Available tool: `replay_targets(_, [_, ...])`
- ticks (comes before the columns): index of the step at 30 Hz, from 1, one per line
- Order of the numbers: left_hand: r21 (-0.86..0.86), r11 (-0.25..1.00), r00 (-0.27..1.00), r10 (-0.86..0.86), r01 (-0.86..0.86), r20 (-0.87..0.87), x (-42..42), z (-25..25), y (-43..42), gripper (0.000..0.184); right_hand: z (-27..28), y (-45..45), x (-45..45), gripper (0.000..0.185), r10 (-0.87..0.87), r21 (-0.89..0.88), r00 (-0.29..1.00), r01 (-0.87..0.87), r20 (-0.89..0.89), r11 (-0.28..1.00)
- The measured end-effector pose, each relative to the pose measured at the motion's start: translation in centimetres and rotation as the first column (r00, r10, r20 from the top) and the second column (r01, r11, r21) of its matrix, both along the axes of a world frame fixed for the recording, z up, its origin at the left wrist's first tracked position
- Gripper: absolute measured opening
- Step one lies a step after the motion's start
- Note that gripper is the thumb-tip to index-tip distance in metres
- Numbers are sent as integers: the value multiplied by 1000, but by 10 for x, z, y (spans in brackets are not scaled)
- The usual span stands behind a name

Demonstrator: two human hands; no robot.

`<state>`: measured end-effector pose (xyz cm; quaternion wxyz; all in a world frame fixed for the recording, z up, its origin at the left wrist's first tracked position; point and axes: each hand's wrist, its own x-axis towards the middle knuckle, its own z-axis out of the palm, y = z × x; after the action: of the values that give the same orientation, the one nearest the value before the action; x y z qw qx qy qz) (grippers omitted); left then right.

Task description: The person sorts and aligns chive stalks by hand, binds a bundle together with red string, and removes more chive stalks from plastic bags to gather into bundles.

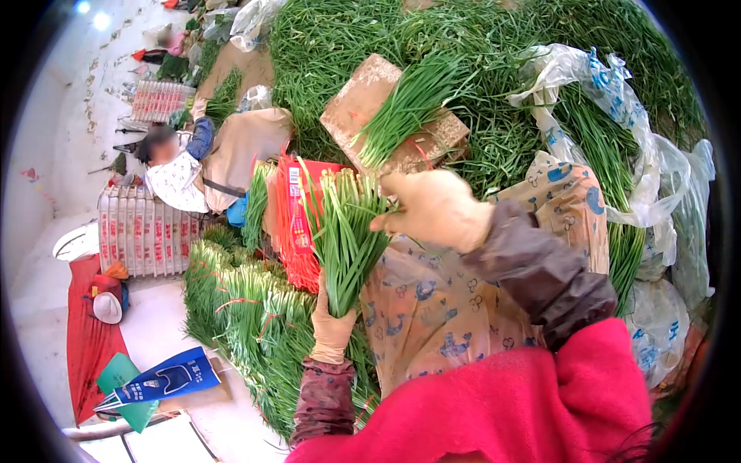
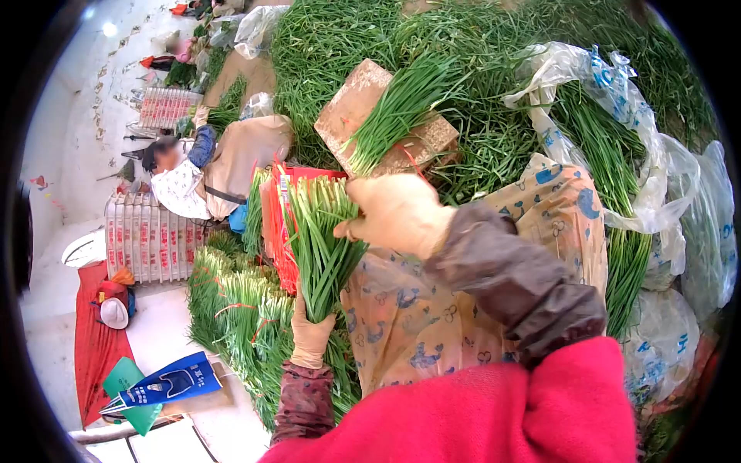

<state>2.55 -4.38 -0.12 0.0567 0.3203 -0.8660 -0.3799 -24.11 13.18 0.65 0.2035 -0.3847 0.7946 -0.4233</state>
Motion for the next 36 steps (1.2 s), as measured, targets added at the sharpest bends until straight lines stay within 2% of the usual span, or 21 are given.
replay_targets(1, [-70,997,1000,-6,7,16,-2,2,4,86,-11,-13,8,39,14,93,1000,-14,3,996])
replay_targets(5, [-119,993,998,-31,24,-57,-3,1,13,84,-35,-27,12,31,37,56,999,-38,20,998])
replay_targets(6, [4,1000,997,-15,15,-72,3,-6,6,90,-39,-24,8,27,40,116,999,-37,-20,993])
replay_targets(7, [5,1000,997,-8,8,-72,4,-6,6,90,-44,-21,3,23,47,179,997,-36,-57,983])
replay_targets(9, [27,1000,998,-12,14,-55,7,-5,9,83,-53,-12,-30,20,-86,329,993,107,-79,938])
replay_targets(11, [29,1000,998,-4,6,-55,12,-14,7,82,-63,8,-57,21,-372,161,920,388,-121,907])
replay_targets(12, [21,1000,998,-11,12,-54,11,-14,9,82,-55,13,-57,21,-370,165,921,386,-122,908])
replay_targets(14, [-53,997,998,-54,52,-45,5,-12,13,82,-40,18,-50,21,-320,-104,945,311,-74,945])
replay_targets(15, [-49,997,997,-57,55,-43,4,-12,14,82,-40,10,-37,23,-217,-142,972,202,-92,969])
replay_targets(16, [-59,997,998,-57,56,-15,1,-12,14,82,-32,3,-25,25,-45,-81,974,27,-224,996])
replay_targets(18, [-87,994,995,-62,69,84,-6,-5,18,83,-12,-11,-4,30,164,138,960,-135,-228,981])
replay_targets(21, [-69,992,992,-102,107,70,-9,0,22,81,-36,-37,12,22,97,47,963,-88,-251,995])
replay_targets(23, [-128,983,991,-129,131,24,-6,-3,22,82,-41,-42,5,19,156,114,938,-126,-309,985])
replay_targets(24, [-14,994,994,-109,109,9,-2,-6,18,84,-44,-43,-4,16,215,185,902,-155,-373,970])
replay_targets(25, [102,991,997,-83,83,-8,2,-9,13,86,-51,-44,-12,12,101,175,906,-30,-411,984])
replay_targets(28, [246,969,999,-31,35,-18,11,-14,13,90,-62,-23,-69,16,-272,217,916,341,-294,915])
replay_targets(30, [352,936,999,29,-12,-43,16,-18,9,85,-38,11,-90,20,-387,251,912,409,-136,877])
replay_targets(31, [350,937,998,33,-15,-44,18,-19,5,85,-52,18,-97,27,-408,192,895,439,-181,878])
replay_targets(33, [434,899,998,66,-63,7,19,-20,-1,75,-68,26,-97,40,-265,83,942,253,205,964])
replay_targets(35, [434,900,996,79,-51,-47,14,-18,1,66,-49,31,-73,58,9,-27,956,-1,292,1000])
replay_targets(36, [462,884,993,105,-67,-56,12,-17,0,65,-42,28,-55,66,5,23,960,-12,279,1000])
